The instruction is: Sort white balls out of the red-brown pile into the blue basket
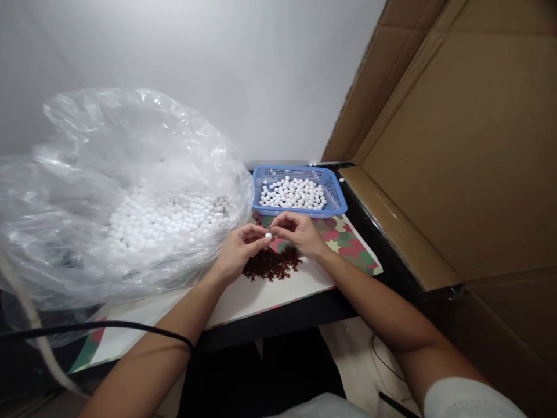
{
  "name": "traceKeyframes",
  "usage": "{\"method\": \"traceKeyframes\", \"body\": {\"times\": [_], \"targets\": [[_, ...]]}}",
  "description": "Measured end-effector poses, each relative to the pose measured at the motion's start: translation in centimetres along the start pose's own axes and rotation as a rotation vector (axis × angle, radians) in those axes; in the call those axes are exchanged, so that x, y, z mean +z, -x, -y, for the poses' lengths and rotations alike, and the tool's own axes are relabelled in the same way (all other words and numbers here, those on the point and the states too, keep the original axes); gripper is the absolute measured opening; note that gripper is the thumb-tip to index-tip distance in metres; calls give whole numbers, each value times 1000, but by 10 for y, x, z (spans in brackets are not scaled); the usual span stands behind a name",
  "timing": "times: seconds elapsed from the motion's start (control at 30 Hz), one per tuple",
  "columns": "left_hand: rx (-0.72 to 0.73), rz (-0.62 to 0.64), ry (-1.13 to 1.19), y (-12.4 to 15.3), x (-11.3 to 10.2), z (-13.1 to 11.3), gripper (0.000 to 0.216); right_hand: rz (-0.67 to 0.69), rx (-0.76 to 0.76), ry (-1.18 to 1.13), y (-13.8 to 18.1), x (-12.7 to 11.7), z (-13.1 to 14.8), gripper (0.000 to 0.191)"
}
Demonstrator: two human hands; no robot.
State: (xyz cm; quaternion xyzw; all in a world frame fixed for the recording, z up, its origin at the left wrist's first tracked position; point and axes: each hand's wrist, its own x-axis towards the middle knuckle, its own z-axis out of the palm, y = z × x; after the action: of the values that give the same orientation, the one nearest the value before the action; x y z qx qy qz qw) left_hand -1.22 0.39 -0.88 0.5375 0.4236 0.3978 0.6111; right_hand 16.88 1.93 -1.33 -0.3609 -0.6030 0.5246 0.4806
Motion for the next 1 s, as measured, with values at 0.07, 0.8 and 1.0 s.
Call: {"method": "traceKeyframes", "body": {"times": [0.07,0.8,1.0], "targets": [[-10,13,-2,1,1,-1,27,4,13,-5,0,2,1,23],[33,-69,-1,-1,-4,4,28,123,102,-53,2,-1,5,29],[86,-82,-109,0,-5,3,25,156,115,-25,1,-4,4,26]]}}
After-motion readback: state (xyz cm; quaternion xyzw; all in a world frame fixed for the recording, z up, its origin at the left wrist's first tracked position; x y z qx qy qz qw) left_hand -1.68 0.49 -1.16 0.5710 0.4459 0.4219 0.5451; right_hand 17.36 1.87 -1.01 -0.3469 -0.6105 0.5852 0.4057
